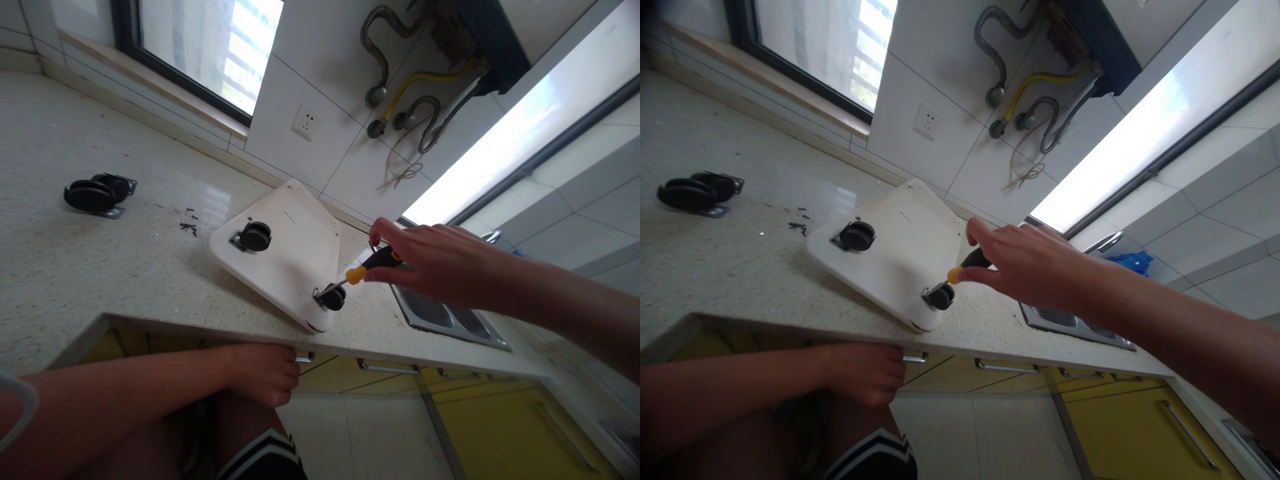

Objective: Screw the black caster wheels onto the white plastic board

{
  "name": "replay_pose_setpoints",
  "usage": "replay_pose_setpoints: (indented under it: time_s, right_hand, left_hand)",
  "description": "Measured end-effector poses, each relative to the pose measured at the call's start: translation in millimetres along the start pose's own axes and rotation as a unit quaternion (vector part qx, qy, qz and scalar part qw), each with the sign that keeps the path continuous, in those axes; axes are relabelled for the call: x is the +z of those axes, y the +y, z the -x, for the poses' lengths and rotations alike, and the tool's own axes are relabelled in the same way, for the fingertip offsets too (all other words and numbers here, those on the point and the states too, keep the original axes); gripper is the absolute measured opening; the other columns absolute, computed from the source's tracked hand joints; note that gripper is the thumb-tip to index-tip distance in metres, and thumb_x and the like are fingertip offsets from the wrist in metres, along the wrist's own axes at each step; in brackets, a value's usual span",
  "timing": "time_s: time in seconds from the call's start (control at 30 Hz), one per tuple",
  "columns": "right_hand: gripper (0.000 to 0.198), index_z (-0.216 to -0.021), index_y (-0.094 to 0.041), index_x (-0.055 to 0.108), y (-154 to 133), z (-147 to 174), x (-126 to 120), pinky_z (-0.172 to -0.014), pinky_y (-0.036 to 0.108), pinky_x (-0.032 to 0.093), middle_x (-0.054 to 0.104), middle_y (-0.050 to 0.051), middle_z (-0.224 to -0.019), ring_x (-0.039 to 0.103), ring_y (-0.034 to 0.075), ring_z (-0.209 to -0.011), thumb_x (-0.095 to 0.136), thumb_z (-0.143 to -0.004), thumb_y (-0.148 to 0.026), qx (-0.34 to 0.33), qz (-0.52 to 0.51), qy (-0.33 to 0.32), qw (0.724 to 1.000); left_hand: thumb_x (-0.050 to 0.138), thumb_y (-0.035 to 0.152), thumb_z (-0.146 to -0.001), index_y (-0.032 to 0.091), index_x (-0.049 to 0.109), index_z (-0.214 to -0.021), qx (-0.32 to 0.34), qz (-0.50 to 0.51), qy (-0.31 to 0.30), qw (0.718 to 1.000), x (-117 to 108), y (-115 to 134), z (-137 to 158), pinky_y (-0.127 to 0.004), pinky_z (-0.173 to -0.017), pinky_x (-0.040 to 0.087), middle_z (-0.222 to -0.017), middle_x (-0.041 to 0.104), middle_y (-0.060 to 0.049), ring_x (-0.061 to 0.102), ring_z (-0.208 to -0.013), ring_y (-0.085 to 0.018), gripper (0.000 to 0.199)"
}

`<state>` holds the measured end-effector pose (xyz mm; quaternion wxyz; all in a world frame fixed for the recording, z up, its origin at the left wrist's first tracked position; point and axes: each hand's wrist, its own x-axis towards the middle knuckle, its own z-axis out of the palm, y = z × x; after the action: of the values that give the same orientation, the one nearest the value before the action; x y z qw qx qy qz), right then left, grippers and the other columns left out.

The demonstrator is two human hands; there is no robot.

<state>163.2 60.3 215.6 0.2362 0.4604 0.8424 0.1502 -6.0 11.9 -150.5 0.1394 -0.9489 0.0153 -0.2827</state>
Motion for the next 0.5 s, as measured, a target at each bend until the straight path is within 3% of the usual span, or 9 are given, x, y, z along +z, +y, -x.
replay_pose_setpoints:
  time_s: [0.07,0.13,0.27,0.33,0.4,0.5]
  right_hand:
    - [0.054,-0.131,-0.029,0.050,5,3,-2,-0.066,0.036,0.042,0.076,0.001,-0.097,0.067,0.020,-0.073,0.062,-0.101,-0.073,-0.043,-0.037,-0.006,0.998]
    - [0.047,-0.123,-0.028,0.055,4,4,-5,-0.066,0.035,0.041,0.076,0.002,-0.098,0.067,0.020,-0.075,0.065,-0.101,-0.068,-0.032,-0.037,-0.012,0.999]
    - [0.065,-0.098,-0.024,0.066,-4,3,-5,-0.064,0.038,0.038,0.070,0.005,-0.078,0.062,0.021,-0.067,0.036,-0.106,-0.082,0.044,0.035,-0.021,0.998]
    - [0.066,-0.113,-0.026,0.067,-2,4,-2,-0.065,0.038,0.039,0.071,0.004,-0.080,0.062,0.021,-0.067,0.030,-0.109,-0.080,0.041,0.008,-0.021,0.999]
    - [0.058,-0.132,-0.029,0.059,5,6,-1,-0.068,0.037,0.042,0.074,0.002,-0.089,0.065,0.021,-0.072,0.044,-0.106,-0.079,0.003,-0.049,-0.021,0.999]
    - [0.053,-0.129,-0.030,0.059,10,10,-2,-0.069,0.034,0.044,0.077,0.000,-0.099,0.069,0.019,-0.079,0.072,-0.096,-0.070,-0.045,-0.104,-0.038,0.993]
  left_hand:
    - [0.090,0.015,-0.087,0.021,0.068,-0.068,0.000,-0.003,0.002,1.000,0,0,0,-0.037,-0.073,0.050,-0.071,0.065,-0.001,0.060,-0.077,-0.018,0.030]
    - [0.089,0.014,-0.088,0.021,0.068,-0.068,0.001,-0.003,0.002,1.000,0,0,0,-0.037,-0.073,0.049,-0.072,0.065,-0.001,0.061,-0.077,-0.019,0.030]
    - [0.089,0.015,-0.089,0.021,0.069,-0.069,0.002,-0.002,0.001,1.000,0,0,1,-0.037,-0.073,0.050,-0.073,0.065,-0.001,0.061,-0.078,-0.019,0.029]
    - [0.088,0.016,-0.090,0.021,0.069,-0.069,0.002,-0.002,0.001,1.000,0,0,1,-0.036,-0.073,0.050,-0.072,0.064,-0.001,0.061,-0.078,-0.018,0.029]
    - [0.088,0.016,-0.090,0.021,0.069,-0.069,0.002,-0.003,0.002,1.000,-1,0,1,-0.037,-0.073,0.050,-0.072,0.064,-0.001,0.061,-0.078,-0.018,0.029]
    - [0.090,0.015,-0.089,0.021,0.069,-0.069,0.002,-0.003,0.003,1.000,0,0,0,-0.037,-0.074,0.050,-0.072,0.064,-0.001,0.061,-0.078,-0.018,0.029]
